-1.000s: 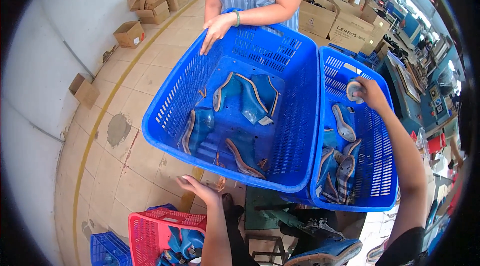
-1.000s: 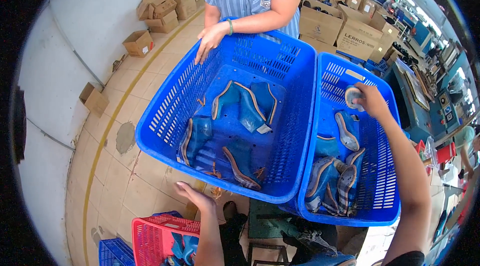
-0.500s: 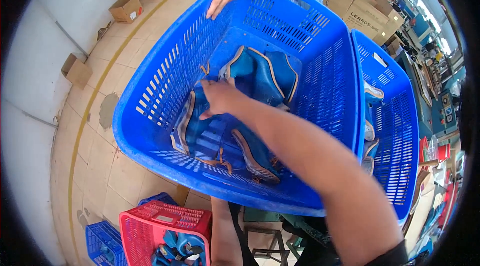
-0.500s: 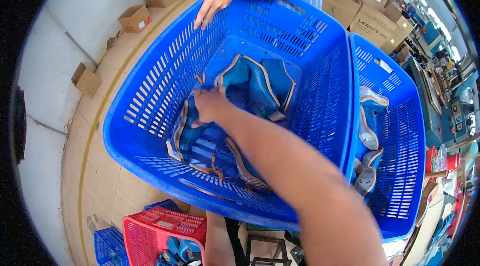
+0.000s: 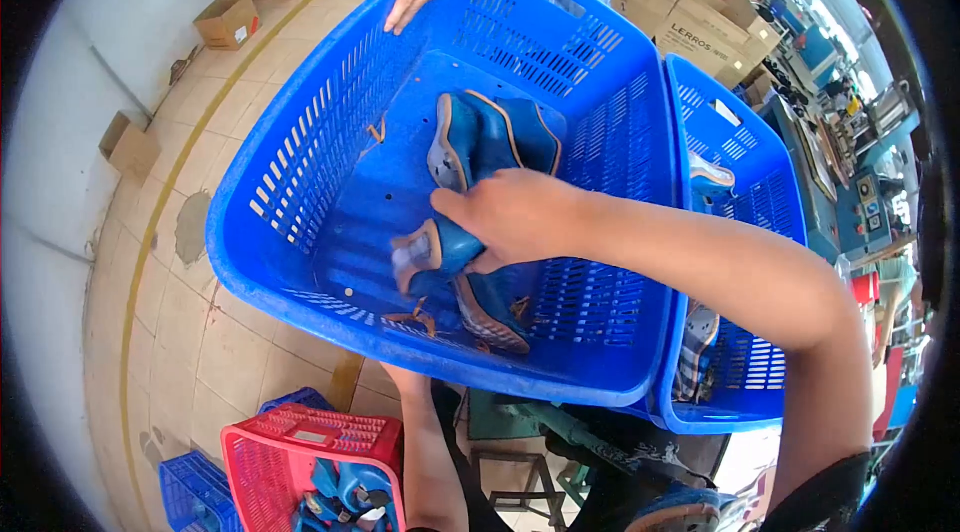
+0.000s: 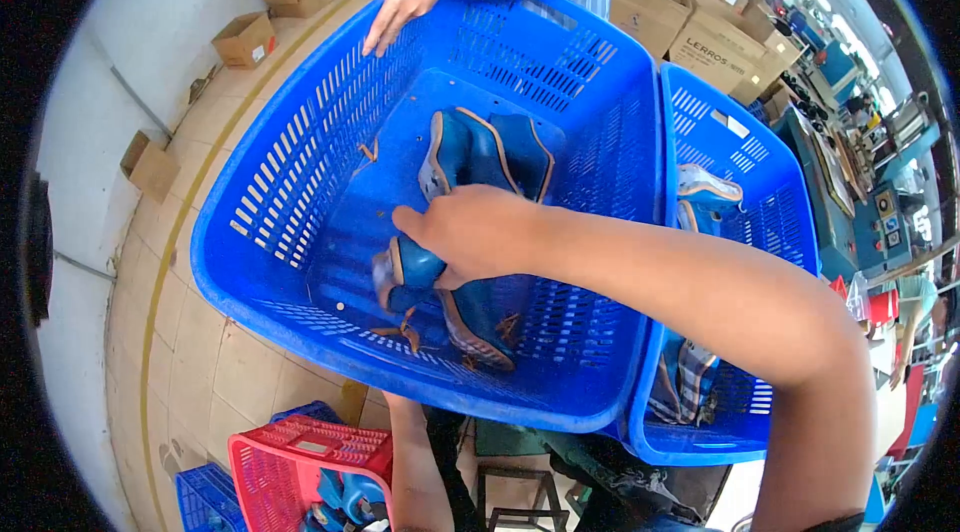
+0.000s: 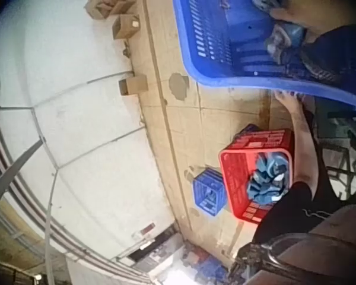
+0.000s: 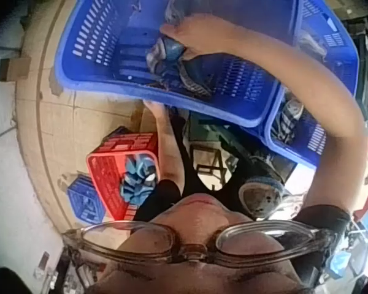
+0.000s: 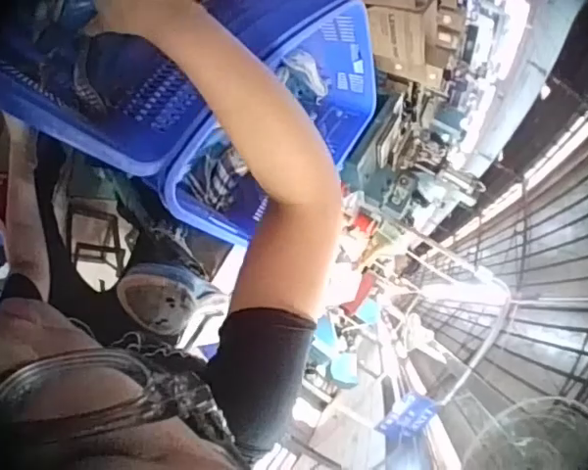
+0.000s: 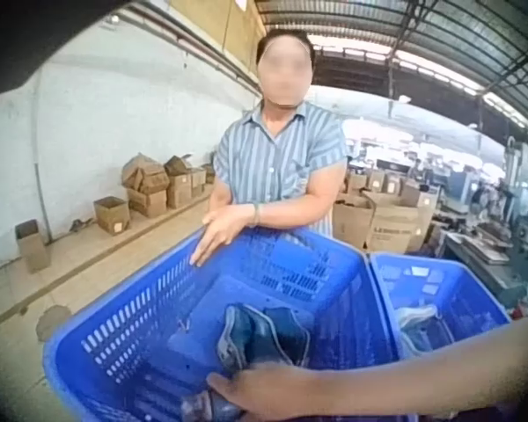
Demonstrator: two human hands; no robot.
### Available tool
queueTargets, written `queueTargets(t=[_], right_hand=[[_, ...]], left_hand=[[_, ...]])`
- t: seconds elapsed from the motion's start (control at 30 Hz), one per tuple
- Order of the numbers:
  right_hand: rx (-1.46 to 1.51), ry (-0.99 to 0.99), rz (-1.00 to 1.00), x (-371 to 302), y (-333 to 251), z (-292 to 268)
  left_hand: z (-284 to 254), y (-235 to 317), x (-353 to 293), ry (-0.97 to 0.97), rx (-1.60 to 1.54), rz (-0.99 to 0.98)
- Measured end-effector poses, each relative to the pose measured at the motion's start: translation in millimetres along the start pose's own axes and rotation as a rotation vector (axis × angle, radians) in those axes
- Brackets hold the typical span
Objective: Manually assemble and organize shoe components including soles and lasts.
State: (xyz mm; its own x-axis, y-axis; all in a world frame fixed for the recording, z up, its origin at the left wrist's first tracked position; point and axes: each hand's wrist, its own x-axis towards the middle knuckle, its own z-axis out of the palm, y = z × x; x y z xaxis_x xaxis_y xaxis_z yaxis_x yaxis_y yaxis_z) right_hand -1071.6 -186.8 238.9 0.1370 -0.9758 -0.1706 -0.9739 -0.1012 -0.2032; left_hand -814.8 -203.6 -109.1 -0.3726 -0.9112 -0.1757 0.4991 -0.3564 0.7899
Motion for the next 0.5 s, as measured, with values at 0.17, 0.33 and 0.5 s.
queueTargets(t=[0.17, 0.33, 0.5], right_hand=[[-0.100, 0.189, 0.205, -102.8, -4.4, -99.4], [0.096, 0.578, 0.794, -259.2, 21.3, -134.8], [-0.622, 0.549, 0.776, -269.9, 32.7, -96.1]], left_hand=[[34.7, 49.1, -7.7, 0.091, 0.160, 0.107], [21.5, 42.5, -4.8, 0.093, -0.049, 0.009], [19.1, 37.8, -3.0, 0.093, 0.095, 0.113]])
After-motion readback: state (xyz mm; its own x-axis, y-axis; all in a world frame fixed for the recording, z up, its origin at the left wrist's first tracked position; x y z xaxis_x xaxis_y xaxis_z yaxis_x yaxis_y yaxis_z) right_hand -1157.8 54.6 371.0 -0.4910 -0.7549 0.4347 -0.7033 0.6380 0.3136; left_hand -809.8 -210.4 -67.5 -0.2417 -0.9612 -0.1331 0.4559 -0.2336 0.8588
